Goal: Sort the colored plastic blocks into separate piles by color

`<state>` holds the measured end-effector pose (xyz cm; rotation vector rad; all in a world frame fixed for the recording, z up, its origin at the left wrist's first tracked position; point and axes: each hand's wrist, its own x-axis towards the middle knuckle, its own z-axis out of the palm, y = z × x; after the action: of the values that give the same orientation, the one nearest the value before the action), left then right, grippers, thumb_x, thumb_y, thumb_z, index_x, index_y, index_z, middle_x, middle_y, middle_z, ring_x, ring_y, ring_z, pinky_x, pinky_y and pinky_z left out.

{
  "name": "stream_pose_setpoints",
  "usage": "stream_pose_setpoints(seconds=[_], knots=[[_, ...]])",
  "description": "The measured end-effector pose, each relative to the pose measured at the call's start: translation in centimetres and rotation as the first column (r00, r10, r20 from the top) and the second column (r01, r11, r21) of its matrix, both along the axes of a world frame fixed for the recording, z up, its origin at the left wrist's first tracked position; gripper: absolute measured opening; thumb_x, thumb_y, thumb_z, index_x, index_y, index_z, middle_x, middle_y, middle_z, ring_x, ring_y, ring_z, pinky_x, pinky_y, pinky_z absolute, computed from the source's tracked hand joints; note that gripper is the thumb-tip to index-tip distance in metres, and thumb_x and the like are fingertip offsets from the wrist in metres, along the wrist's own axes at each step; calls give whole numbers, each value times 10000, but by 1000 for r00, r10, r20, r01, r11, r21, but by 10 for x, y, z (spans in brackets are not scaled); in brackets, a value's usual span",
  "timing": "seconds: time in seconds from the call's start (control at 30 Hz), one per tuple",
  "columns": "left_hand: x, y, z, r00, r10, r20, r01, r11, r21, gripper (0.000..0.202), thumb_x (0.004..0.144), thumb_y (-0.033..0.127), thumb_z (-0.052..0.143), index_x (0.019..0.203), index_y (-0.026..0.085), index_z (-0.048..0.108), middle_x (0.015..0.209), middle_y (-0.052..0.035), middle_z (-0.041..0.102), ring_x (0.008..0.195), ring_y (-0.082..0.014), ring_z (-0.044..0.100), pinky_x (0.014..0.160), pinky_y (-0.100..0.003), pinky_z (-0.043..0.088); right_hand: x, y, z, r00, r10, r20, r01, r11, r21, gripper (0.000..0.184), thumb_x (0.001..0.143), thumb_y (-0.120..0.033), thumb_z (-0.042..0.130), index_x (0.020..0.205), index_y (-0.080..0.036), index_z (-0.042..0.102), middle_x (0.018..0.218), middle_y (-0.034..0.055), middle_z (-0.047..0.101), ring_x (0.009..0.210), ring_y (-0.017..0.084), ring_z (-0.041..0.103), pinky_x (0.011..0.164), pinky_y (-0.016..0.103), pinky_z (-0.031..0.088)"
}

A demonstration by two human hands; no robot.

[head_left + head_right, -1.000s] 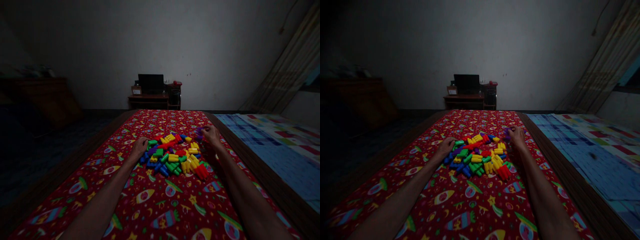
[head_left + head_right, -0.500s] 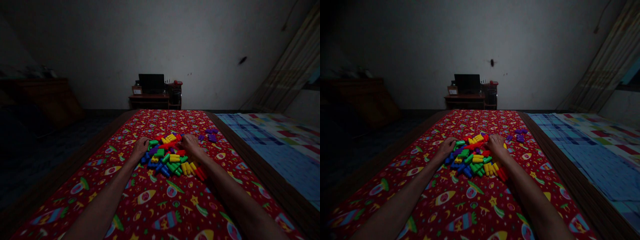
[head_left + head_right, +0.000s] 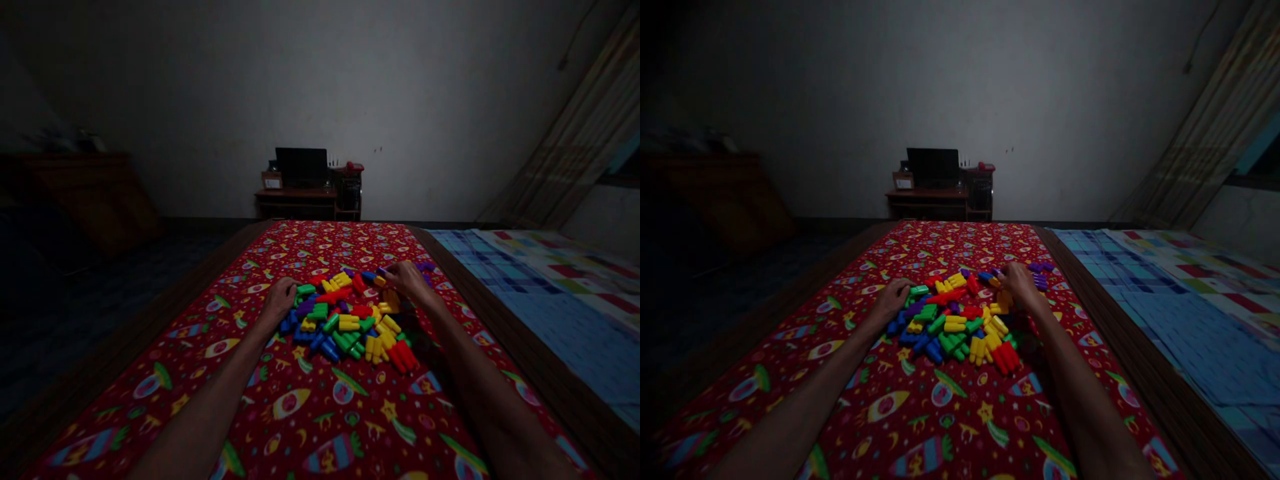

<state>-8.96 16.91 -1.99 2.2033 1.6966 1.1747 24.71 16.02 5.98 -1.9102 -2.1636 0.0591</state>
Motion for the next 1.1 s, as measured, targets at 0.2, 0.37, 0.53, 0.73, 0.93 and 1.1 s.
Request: stream_pose_setpoints(seconds=[0.2,0.37,0.53,0.73,0.93,1.1], knots=[[1,-2,1,1000,-6,13,6,1000,-9,281,800,245,414,806,188,689,879,-68,690,878,-215,646,828,-341,516,25,5,-1,975,-214,-57,221,950,222,319,895,-282,457,930,-113,725,908,145,715,839,211,634,655,258,359],[1,-1,-1,1000,-2,22,2,1000,-5,275,806,243,418,811,195,689,870,-56,691,869,-202,639,832,-330,514,-29,25,7,1000,16,-15,-15,995,99,340,913,-278,427,877,-138,735,826,110,715,753,176,639,621,243,353],[1,-2,-1,1000,-3,17,3,1000,-1,275,813,217,413,808,196,688,871,-59,695,870,-200,641,839,-338,517,-86,52,6,993,102,58,-94,988,-124,275,837,-309,578,1004,-136,712,967,138,706,853,189,643,622,219,387],[1,-2,-1,1000,1,17,-1,1000,-3,267,817,200,422,815,197,689,883,-60,693,882,-203,648,835,-344,521,-88,63,1,989,148,8,-144,971,-188,194,766,-254,618,849,-124,735,783,56,694,683,128,605,523,185,339],[2,-1,-2,999,1,34,0,1000,-17,270,813,190,426,828,169,694,896,-82,687,908,-211,649,860,-343,512,-24,53,6,998,56,-14,-57,997,-52,322,835,-307,506,939,-96,725,802,74,685,698,140,586,533,216,310],[3,0,-1,999,4,45,-3,1000,-21,271,814,182,426,806,182,697,888,-71,689,903,-203,650,862,-337,511,34,44,10,969,-234,81,231,972,42,288,819,-311,543,902,-109,731,883,143,707,769,201,623,587,253,354]])
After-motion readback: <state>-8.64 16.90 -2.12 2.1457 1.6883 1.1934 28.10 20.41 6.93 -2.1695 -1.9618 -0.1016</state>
